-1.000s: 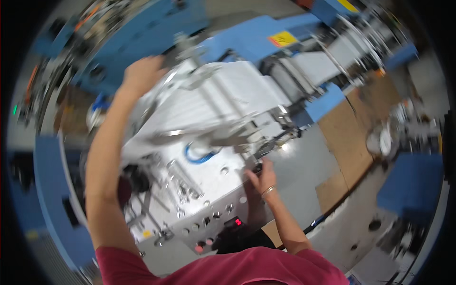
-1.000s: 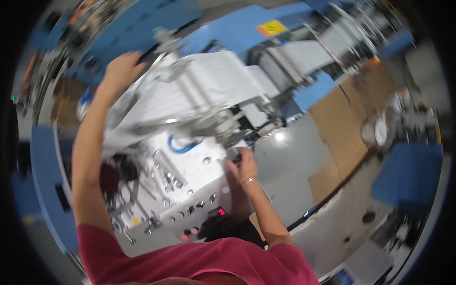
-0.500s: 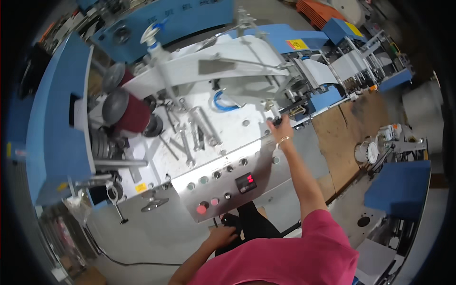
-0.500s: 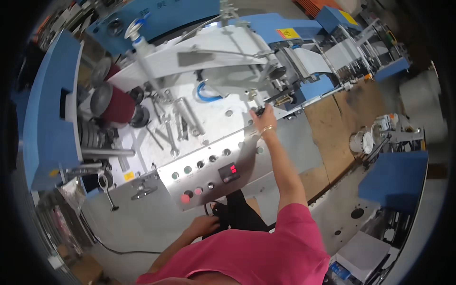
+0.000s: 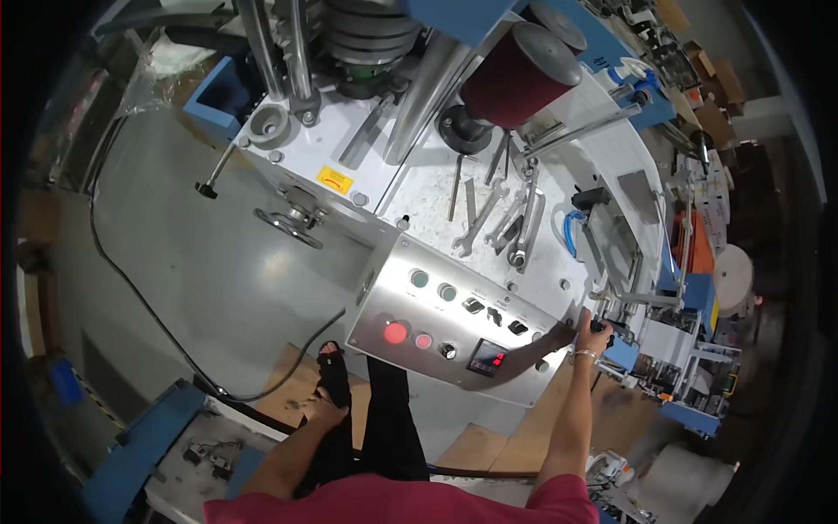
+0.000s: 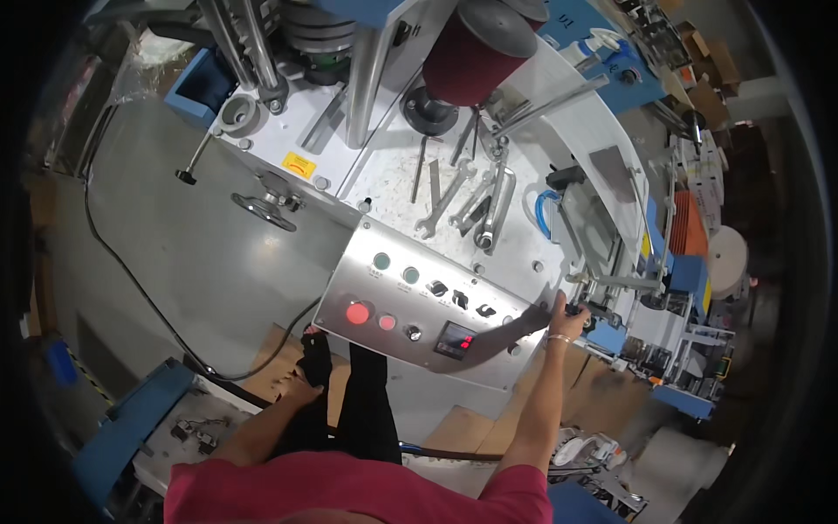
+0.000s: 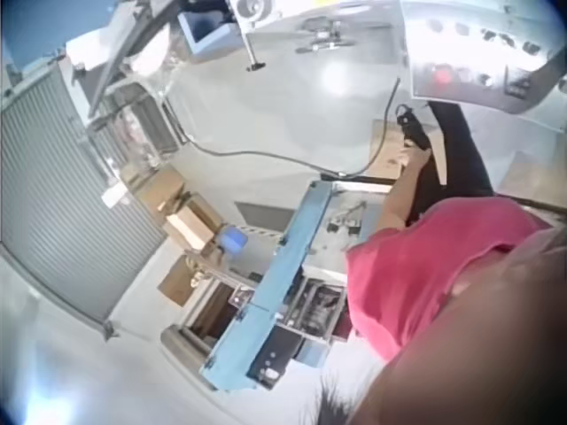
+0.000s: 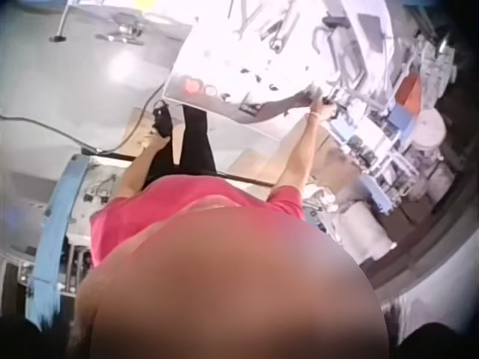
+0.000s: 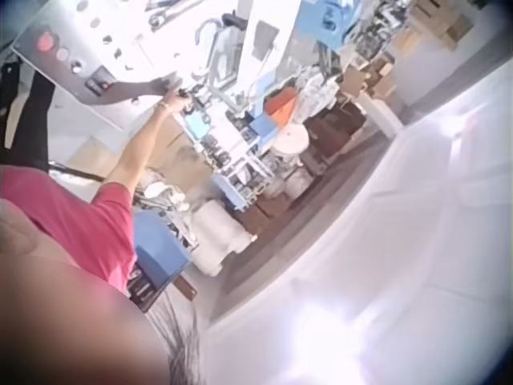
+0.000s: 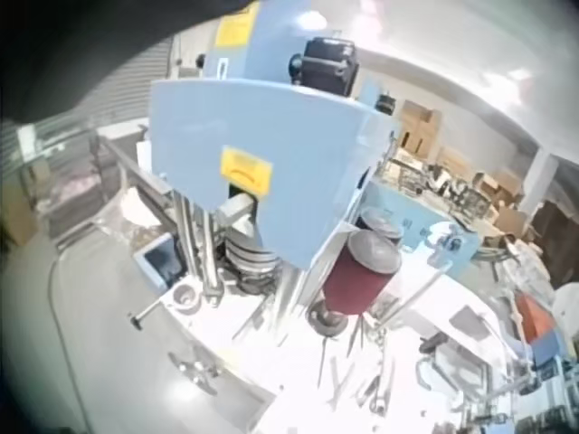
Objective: Placing and organizing paper products on a production line.
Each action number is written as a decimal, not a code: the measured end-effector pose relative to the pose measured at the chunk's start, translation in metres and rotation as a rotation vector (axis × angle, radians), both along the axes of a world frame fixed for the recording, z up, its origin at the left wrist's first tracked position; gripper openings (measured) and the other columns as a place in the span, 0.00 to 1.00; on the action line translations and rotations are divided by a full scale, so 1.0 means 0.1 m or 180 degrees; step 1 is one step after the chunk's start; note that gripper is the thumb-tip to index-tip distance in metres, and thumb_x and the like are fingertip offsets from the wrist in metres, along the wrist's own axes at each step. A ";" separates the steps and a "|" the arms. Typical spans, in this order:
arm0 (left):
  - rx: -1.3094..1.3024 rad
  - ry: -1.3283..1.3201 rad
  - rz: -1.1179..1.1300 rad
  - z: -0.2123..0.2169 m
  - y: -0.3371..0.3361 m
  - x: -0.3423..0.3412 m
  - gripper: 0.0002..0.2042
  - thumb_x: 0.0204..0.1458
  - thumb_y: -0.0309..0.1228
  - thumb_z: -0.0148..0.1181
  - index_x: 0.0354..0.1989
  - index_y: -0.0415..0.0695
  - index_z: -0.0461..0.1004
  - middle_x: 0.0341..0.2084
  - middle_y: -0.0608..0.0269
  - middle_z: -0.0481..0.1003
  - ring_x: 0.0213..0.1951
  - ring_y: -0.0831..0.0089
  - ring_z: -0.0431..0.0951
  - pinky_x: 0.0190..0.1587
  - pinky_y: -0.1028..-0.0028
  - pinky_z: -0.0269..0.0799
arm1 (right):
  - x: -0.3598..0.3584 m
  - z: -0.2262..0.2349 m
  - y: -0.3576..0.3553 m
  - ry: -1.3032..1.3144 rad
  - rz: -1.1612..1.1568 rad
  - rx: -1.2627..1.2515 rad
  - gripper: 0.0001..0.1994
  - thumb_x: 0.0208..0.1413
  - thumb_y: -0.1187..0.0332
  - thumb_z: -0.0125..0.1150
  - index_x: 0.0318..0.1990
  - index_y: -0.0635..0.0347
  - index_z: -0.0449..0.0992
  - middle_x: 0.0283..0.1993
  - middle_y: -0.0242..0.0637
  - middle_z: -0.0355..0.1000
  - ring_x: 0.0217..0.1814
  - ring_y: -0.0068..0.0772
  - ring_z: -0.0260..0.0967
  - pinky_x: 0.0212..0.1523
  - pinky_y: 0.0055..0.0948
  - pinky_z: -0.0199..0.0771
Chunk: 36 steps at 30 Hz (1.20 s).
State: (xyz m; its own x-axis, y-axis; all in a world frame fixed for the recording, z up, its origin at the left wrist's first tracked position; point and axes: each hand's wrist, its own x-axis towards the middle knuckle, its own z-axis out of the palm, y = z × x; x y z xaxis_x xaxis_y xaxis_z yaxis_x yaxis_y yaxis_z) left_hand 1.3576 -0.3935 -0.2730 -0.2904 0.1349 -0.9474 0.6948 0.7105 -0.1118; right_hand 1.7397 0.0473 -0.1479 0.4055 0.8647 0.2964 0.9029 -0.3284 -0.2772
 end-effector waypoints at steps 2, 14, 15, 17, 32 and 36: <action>0.0167 -0.0058 -0.0012 0.07 0.05 -0.01 0.50 0.44 0.62 0.52 0.67 0.40 0.41 0.57 0.36 0.59 0.57 0.43 0.63 0.56 0.51 0.59 | -0.01 0.03 -0.01 0.0012 -0.0023 0.0056 0.33 0.39 0.41 0.68 0.42 0.60 0.66 0.35 0.49 0.73 0.37 0.49 0.73 0.40 0.41 0.71; 0.1230 0.0241 -0.0319 -0.58 -0.57 0.21 0.51 0.39 0.66 0.53 0.61 0.33 0.49 0.47 0.23 0.62 0.50 0.28 0.64 0.46 0.38 0.63 | 0.06 -0.13 0.12 0.0008 0.0028 0.0447 0.31 0.42 0.42 0.66 0.40 0.61 0.68 0.35 0.52 0.71 0.39 0.56 0.71 0.40 0.45 0.70; 0.1589 0.0407 -0.0435 -0.63 -0.67 0.22 0.50 0.38 0.65 0.56 0.58 0.32 0.52 0.43 0.22 0.64 0.46 0.29 0.68 0.45 0.39 0.65 | 0.09 -0.18 0.14 -0.0102 0.0115 0.0552 0.30 0.42 0.43 0.66 0.40 0.62 0.68 0.35 0.52 0.71 0.38 0.57 0.71 0.39 0.45 0.70; 0.1625 0.0392 -0.0410 -0.62 -0.70 0.21 0.49 0.37 0.64 0.58 0.56 0.32 0.53 0.41 0.22 0.65 0.41 0.31 0.71 0.43 0.42 0.67 | 0.09 -0.09 0.10 -0.0022 0.0065 0.0504 0.31 0.42 0.42 0.66 0.40 0.62 0.69 0.35 0.52 0.71 0.38 0.57 0.71 0.39 0.45 0.69; 0.1095 0.0437 -0.0266 -0.45 -0.67 0.08 0.48 0.39 0.66 0.54 0.59 0.37 0.53 0.48 0.38 0.65 0.43 0.40 0.73 0.43 0.50 0.69 | 0.27 -0.12 0.20 0.5222 0.0021 -0.0003 0.25 0.51 0.38 0.54 0.23 0.52 0.69 0.16 0.28 0.64 0.10 0.16 0.56 0.07 0.12 0.50; 0.0988 0.0509 -0.0308 -0.40 -0.67 0.09 0.48 0.39 0.67 0.54 0.59 0.38 0.53 0.49 0.40 0.65 0.43 0.41 0.73 0.44 0.52 0.69 | 0.15 -0.14 0.20 0.4958 -0.0434 0.0192 0.25 0.50 0.38 0.56 0.24 0.54 0.70 0.17 0.30 0.66 0.13 0.17 0.61 0.08 0.13 0.54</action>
